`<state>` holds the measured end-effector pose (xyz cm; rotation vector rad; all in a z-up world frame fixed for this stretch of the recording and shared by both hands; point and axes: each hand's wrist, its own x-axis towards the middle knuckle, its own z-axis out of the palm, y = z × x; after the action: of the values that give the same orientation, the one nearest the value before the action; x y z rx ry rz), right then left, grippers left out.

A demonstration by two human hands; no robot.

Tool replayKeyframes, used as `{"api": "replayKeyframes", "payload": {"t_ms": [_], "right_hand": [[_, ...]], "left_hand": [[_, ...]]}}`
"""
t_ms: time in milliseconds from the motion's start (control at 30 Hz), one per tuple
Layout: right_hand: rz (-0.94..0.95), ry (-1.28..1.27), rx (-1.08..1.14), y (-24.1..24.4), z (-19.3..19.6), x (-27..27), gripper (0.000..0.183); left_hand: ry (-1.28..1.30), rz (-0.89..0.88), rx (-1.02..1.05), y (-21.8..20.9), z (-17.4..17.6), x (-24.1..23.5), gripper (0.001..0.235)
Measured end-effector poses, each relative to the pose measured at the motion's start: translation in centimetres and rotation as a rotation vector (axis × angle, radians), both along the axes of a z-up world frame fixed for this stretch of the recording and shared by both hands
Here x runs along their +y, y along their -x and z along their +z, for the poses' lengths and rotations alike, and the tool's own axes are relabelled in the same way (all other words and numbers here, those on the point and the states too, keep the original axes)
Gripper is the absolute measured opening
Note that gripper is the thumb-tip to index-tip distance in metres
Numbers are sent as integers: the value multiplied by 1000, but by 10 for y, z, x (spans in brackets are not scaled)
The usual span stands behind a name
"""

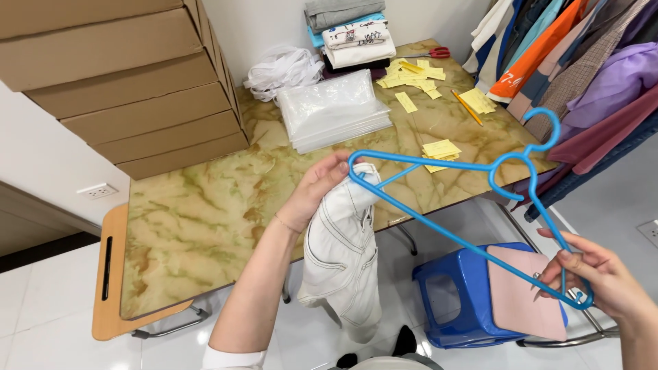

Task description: The person picks up various folded garments from a table, unfolds them, places them onto hangers, and hangs them on a metal clothing rack. The items handled include white pants, a patterned top, a grey top, a light blue top, a white top, and a light purple top.

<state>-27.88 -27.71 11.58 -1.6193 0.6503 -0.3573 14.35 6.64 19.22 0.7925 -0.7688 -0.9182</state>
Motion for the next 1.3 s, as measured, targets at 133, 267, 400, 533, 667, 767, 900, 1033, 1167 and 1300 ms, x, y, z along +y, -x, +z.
{"api": "replayKeyframes", "payload": {"t_ms": [133, 267, 400, 533, 667, 767, 900, 1033, 1167, 1300], "right_hand": [[-36, -67, -62, 3, -10, 9, 55], [-46, 47, -20, 0, -8, 33, 44], [-40, -11, 11, -12, -11, 58, 41], [-103, 46, -126, -9, -23, 71, 44], [-154, 161, -213, -15, 1, 92, 43], [-113, 256, -252, -20, 10, 89, 44], [-70, 205, -160, -43, 23, 80, 43], [74, 83, -61, -58, 6, 25, 46], [277, -462, -425, -114, -67, -19, 50], [-7, -166, 105, -244, -46, 156, 50]], "left_hand": [[-49, 16, -117, 4, 16, 22, 40], [-113, -15, -418, 11, 31, 42, 45], [-108, 73, -466, 28, 34, 55, 43], [-219, 285, -438, 28, 28, 61, 38], [-328, 466, -448, 13, 7, 72, 32], [-314, 557, -587, 16, 19, 90, 39], [-317, 738, -867, 24, 28, 109, 45], [-282, 792, -855, 28, 8, 120, 37], [-287, 869, -759, 45, 7, 124, 38], [-234, 896, -683, 54, 13, 124, 36]]}}
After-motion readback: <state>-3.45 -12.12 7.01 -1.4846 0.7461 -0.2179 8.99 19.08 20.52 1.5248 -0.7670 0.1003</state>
